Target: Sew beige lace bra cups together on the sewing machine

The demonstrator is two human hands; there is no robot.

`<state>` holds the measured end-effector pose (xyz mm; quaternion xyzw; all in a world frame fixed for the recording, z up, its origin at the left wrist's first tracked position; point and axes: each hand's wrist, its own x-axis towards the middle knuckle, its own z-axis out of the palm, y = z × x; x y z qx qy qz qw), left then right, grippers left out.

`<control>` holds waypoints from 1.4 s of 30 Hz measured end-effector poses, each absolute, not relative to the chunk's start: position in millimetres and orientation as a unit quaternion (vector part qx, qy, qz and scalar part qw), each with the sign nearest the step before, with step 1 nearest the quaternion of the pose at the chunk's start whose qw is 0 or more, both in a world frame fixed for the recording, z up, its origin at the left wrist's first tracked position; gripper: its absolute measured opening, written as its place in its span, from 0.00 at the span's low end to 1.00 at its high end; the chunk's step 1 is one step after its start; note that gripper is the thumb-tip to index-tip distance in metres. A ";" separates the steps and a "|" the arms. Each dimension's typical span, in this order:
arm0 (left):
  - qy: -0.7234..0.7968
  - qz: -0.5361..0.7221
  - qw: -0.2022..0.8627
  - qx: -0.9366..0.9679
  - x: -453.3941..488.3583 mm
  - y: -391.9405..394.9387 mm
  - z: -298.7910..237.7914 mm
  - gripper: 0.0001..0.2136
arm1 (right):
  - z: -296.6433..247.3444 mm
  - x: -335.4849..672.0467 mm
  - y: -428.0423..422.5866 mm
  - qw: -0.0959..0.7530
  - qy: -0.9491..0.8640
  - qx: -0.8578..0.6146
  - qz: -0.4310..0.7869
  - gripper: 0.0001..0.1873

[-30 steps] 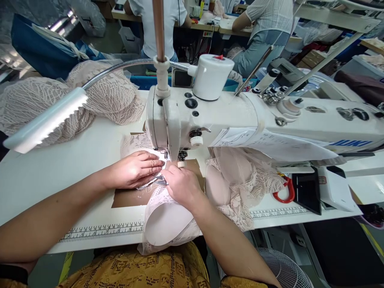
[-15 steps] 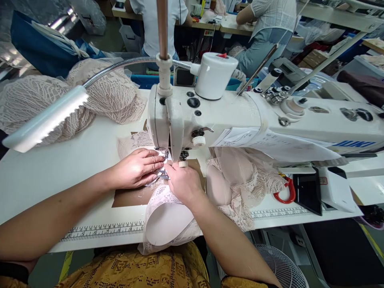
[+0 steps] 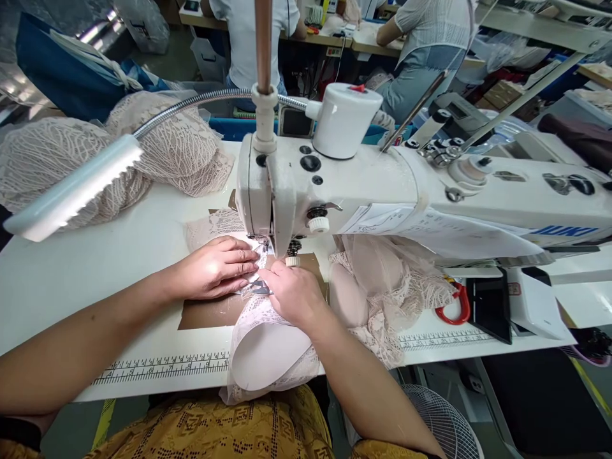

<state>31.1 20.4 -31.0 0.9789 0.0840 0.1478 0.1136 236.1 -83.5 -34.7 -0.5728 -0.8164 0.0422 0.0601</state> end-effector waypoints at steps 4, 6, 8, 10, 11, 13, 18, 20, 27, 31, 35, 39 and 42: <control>0.093 0.147 0.114 0.978 30.9 20.0 -32.0 0.13 | -33.1 235.4 -83.8 0.047 -0.810 -0.583 0.049 0.16; 0.100 0.150 0.114 0.977 31.1 19.6 -32.9 0.13 | -32.6 234.6 -83.9 0.042 -0.802 -0.594 0.047 0.18; 0.109 0.157 0.115 0.975 31.5 19.0 -33.6 0.13 | -32.7 233.8 -83.7 0.038 -0.794 -0.605 0.044 0.19; 0.117 0.163 0.116 0.973 32.1 18.4 -33.8 0.13 | -33.2 233.2 -83.0 0.035 -0.788 -0.613 0.040 0.21; 0.119 0.164 0.116 0.972 32.5 18.0 -33.7 0.13 | -33.4 233.0 -82.6 0.034 -0.786 -0.616 0.039 0.22; 0.124 0.165 0.114 0.972 33.1 17.4 -33.3 0.13 | -34.0 232.6 -81.8 0.035 -0.782 -0.622 0.036 0.23; 0.138 0.164 0.107 0.971 33.5 17.0 -33.3 0.14 | -33.4 231.2 -80.5 0.031 -0.769 -0.637 0.041 0.26; 0.142 0.165 0.102 0.971 33.4 17.1 -34.0 0.14 | -32.0 230.4 -80.2 0.030 -0.762 -0.645 0.046 0.26; 0.170 0.151 0.093 0.969 32.5 16.0 -35.9 0.15 | -28.0 235.1 -79.3 0.086 -0.715 -0.683 0.126 0.23; 0.181 0.144 0.082 0.969 31.5 16.1 -36.0 0.17 | -17.2 242.7 -80.7 0.153 -0.700 -0.677 0.171 0.17; 0.199 0.150 0.081 0.965 29.7 16.0 -36.8 0.17 | 12.7 252.4 -92.1 0.130 -0.695 -0.676 0.208 0.14; 0.234 0.143 0.066 0.959 26.7 13.6 -33.2 0.18 | 33.2 261.0 -116.3 0.055 -0.702 -0.666 0.246 0.13; 0.278 0.115 0.070 0.951 23.0 11.9 -24.9 0.20 | 28.1 262.2 -134.7 -0.002 -0.704 -0.662 0.258 0.09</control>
